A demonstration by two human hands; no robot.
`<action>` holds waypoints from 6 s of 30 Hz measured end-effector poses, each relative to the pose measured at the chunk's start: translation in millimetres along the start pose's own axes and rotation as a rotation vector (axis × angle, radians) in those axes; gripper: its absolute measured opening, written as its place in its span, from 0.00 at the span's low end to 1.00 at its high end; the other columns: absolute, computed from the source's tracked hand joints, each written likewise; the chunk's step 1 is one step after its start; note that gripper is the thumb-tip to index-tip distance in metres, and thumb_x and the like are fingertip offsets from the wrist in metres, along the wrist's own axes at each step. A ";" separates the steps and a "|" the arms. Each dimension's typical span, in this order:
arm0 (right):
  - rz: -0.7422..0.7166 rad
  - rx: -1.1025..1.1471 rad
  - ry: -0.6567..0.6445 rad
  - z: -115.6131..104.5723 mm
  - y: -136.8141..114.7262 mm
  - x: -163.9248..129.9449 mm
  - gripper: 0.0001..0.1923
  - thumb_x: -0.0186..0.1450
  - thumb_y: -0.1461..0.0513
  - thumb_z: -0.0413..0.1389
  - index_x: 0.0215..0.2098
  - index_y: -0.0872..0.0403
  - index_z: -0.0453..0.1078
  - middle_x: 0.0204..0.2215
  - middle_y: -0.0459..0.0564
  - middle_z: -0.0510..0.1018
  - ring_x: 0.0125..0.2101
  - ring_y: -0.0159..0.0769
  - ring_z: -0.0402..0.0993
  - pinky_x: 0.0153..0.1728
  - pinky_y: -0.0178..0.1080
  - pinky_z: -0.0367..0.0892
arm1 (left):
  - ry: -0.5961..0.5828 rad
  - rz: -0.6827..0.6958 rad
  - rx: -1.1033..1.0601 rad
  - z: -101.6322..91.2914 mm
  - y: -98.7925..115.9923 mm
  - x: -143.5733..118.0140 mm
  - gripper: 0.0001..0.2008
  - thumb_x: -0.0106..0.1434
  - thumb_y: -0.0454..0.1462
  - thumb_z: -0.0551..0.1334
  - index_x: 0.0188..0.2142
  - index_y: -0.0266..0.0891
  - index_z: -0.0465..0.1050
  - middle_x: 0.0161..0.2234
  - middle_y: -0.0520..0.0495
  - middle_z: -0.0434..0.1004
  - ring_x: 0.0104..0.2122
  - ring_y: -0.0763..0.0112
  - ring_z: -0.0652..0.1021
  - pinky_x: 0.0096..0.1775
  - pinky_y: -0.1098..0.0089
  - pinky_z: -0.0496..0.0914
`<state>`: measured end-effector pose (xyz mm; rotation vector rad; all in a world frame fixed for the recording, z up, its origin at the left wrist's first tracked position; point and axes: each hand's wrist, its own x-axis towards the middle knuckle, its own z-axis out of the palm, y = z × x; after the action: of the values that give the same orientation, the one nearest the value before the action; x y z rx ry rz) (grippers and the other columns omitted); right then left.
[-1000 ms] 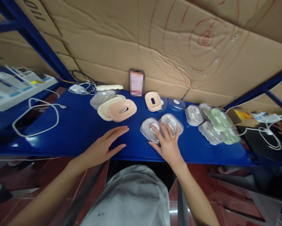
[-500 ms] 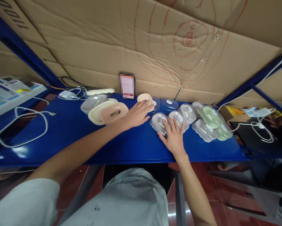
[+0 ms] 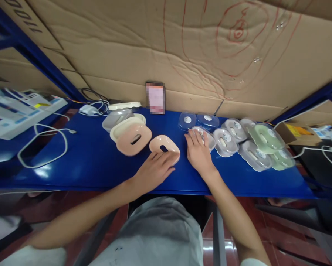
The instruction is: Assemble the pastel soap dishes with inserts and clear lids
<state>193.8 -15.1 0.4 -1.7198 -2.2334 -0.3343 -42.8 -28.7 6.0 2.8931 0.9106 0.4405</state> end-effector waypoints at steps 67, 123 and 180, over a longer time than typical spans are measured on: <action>-0.368 0.420 -0.121 -8.6 -47.0 -18.9 0.15 0.80 0.59 0.53 0.60 0.44 0.77 0.61 0.48 0.82 0.66 0.43 0.73 0.67 0.55 0.67 | 0.332 -0.131 0.028 -27.3 -68.7 -87.1 0.18 0.74 0.47 0.66 0.58 0.44 0.76 0.59 0.38 0.80 0.57 0.51 0.81 0.61 0.49 0.75; -0.575 0.310 -0.065 -1.6 -82.4 -49.7 0.22 0.78 0.65 0.54 0.67 0.45 0.71 0.65 0.51 0.78 0.72 0.44 0.65 0.77 0.66 0.48 | 0.259 -0.328 -0.628 7.8 -58.0 -111.0 0.40 0.66 0.46 0.75 0.72 0.51 0.61 0.70 0.40 0.71 0.68 0.52 0.73 0.69 0.47 0.70; 0.050 0.008 -0.474 11.0 -36.7 120.4 0.27 0.78 0.52 0.49 0.68 0.59 0.70 0.65 0.68 0.73 0.64 0.59 0.70 0.62 0.55 0.67 | 0.412 -0.304 -0.033 -4.1 -68.0 -165.7 0.10 0.76 0.39 0.64 0.54 0.46 0.80 0.54 0.44 0.86 0.56 0.55 0.82 0.54 0.54 0.71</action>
<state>128.8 87.4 35.3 -2.0118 -2.4895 0.1101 -211.1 -67.6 -42.0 2.6095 1.3524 1.0290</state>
